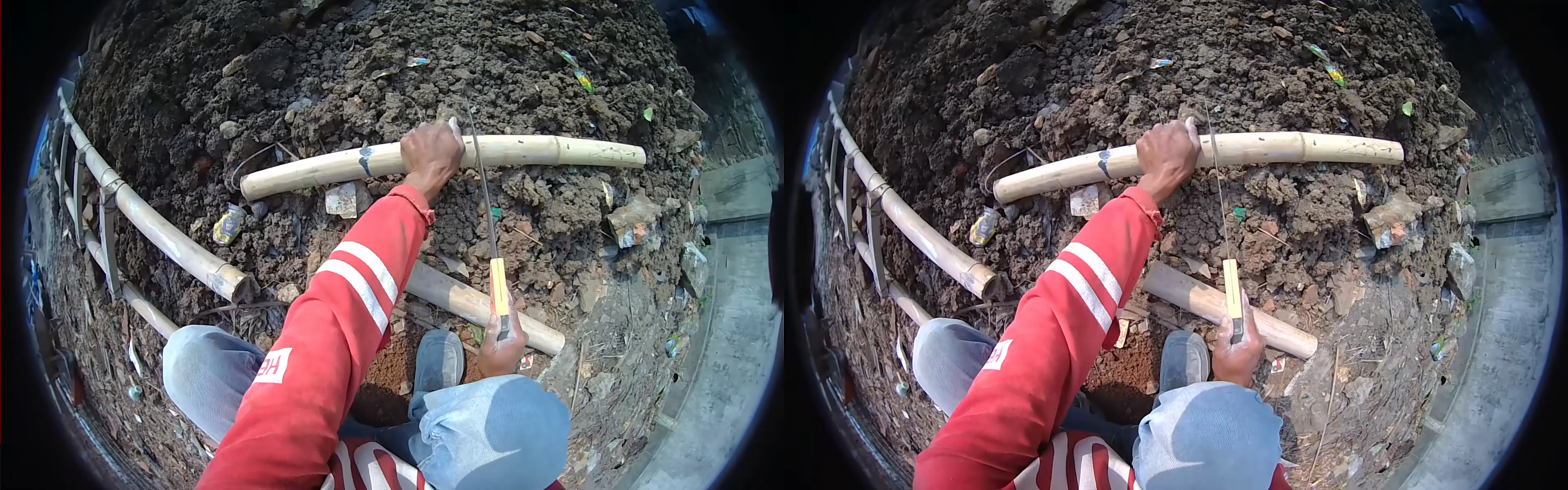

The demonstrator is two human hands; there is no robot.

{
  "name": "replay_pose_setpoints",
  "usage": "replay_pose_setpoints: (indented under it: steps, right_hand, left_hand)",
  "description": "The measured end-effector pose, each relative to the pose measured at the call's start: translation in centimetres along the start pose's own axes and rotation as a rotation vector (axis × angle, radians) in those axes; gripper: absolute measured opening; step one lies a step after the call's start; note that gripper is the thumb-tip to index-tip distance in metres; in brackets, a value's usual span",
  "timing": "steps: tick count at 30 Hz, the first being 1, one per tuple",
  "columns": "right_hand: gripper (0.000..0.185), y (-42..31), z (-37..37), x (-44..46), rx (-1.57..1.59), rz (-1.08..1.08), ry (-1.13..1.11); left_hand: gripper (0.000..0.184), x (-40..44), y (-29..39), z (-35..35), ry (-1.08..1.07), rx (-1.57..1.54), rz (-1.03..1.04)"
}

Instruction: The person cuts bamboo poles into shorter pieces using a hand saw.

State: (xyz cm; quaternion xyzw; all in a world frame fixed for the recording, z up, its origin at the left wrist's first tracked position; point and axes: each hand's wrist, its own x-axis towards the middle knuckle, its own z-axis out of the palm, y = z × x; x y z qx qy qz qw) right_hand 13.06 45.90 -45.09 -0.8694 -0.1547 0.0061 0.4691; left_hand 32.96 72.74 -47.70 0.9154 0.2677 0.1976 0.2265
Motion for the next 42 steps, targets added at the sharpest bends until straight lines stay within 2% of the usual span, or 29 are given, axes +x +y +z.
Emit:
replay_pose_setpoints:
  steps: [1, 3, 5, 6, 7, 8, 10, 11, 12, 13, 15, 17, 19, 21, 23, 25, 27, 29, 30, 31, 33, 35, 36, 37, 39, 40, 41, 42]
  right_hand:
    - [0.048, -0.1, -0.6, -1.5, 0.064, -0.041, 0.065]
    - [0.053, -0.5, -0.7, -0.3, 0.109, 0.063, -0.02]
    - [0.039, -1.8, 2.4, 7.1, -0.013, 0.086, 0.009]
    - [0.036, -0.5, 5.2, 11.0, 0.059, -0.083, 0.133]
    - [0.035, -0.4, 6.2, 12.7, 0.006, -0.173, 0.16]
    - [0.035, -1.4, 5.8, 13.2, 0.026, -0.162, 0.151]
    - [0.038, -0.7, 3.8, 10.0, -0.014, -0.105, 0.088]
    - [0.043, -1.4, 2.2, 6.5, 0.051, 0.061, 0.02]
    - [0.045, 0.0, 1.2, 2.6, 0.073, -0.006, 0.054]
    - [0.045, 1.4, 0.3, 0.2, -0.049, -0.199, 0.118]
    - [0.045, 0.0, -0.5, -0.3, 0.07, 0.03, 0.038]
    - [0.044, -1.7, 2.1, 6.1, 0.071, 0.198, -0.022]
    - [0.041, -2.2, 5.7, 13.5, 0.087, -0.021, 0.054]
    - [0.039, -2.6, 6.6, 15.4, 0.133, -0.079, 0.087]
    - [0.04, -0.6, 6.3, 14.6, 0.256, -0.116, 0.086]
    - [0.042, -0.5, 6.7, 13.0, 0.209, -0.145, 0.171]
    - [0.045, -1.1, 6.3, 12.4, 0.46, 0.248, 0.033]
    - [0.046, 1.6, 7.8, 12.6, 0.215, -0.078, 0.176]
    - [0.044, 1.4, 7.8, 12.9, 0.134, -0.166, 0.202]
    - [0.042, 1.4, 7.5, 13.5, 0.045, -0.251, 0.233]
    - [0.043, 2.5, 7.8, 14.7, 0.328, -0.049, 0.144]
    - [0.045, 0.3, 6.7, 13.7, 0.331, 0.019, 0.094]
    - [0.047, 0.5, 7.1, 13.1, 0.183, -0.245, 0.307]
    - [0.048, 1.0, 6.8, 12.2, 0.207, -0.312, 0.333]
    - [0.056, 3.3, 5.7, 10.6, 0.293, -0.284, 0.351]
    - [0.06, 3.4, 4.1, 9.5, 0.119, -0.284, 0.405]
    - [0.064, 2.6, 3.6, 7.7, 0.332, -0.107, 0.459]
    - [0.064, 2.2, 3.4, 7.6, 0.325, -0.111, 0.469]
  left_hand:
    - [0.056, 0.2, 0.2, -0.2, 0.011, 0.001, -0.005]
    - [0.057, -1.8, 0.6, 0.0, 0.012, 0.032, 0.051]
    - [0.057, -2.3, 0.8, 0.4, 0.078, -0.01, 0.086]
    - [0.057, -1.8, 0.5, -0.2, 0.045, -0.026, 0.05]
    - [0.057, -0.7, 0.3, -0.7, 0.025, -0.039, 0.013]
    - [0.053, 0.0, 0.2, -0.3, 0.054, 0.019, 0.003]
    - [0.055, -0.5, 0.2, -0.5, -0.017, 0.027, -0.038]
    - [0.057, 0.2, 0.3, -0.3, -0.009, 0.02, -0.05]
    - [0.057, 0.3, 0.2, -0.3, -0.016, 0.017, -0.034]
    - [0.057, -0.2, 0.2, -0.2, -0.02, 0.014, -0.022]
    - [0.057, -1.7, 0.5, -0.5, -0.094, 0.06, -0.035]
    - [0.057, -2.9, 0.8, 0.3, 0.1, 0.059, 0.079]
    - [0.055, -2.0, 0.2, 0.8, 0.15, 0.062, 0.137]
    - [0.057, -1.2, -0.1, 0.4, 0.083, 0.048, 0.076]
    - [0.054, -1.7, 0.1, 0.0, 0.053, 0.043, 0.08]
    - [0.054, -2.8, -0.1, 0.1, 0.136, 0.031, 0.148]
    - [0.054, -3.0, -0.5, 0.2, 0.197, -0.002, 0.186]
    - [0.055, -3.0, 0.1, -0.6, 0.18, -0.004, 0.178]
    - [0.056, -2.5, -0.1, -0.1, 0.164, 0.025, 0.17]
    - [0.052, -1.6, 0.4, 0.0, 0.005, 0.104, 0.044]
    - [0.052, -0.4, 0.0, -0.4, -0.073, 0.068, 0.066]
    - [0.055, -0.2, 0.0, -1.0, -0.108, 0.039, 0.072]
    - [0.056, -0.4, -0.4, -1.1, -0.111, 0.027, 0.101]
    - [0.057, -0.5, -0.7, -1.1, -0.118, 0.013, 0.125]
    - [0.058, -1.1, 0.0, -2.7, -0.154, -0.011, 0.107]
    - [0.058, -1.1, 0.1, -3.2, -0.172, -0.022, 0.112]
    - [0.058, -1.2, 0.0, -3.6, -0.189, -0.029, 0.118]
    - [0.059, -1.4, -0.1, -3.9, -0.17, -0.032, 0.131]
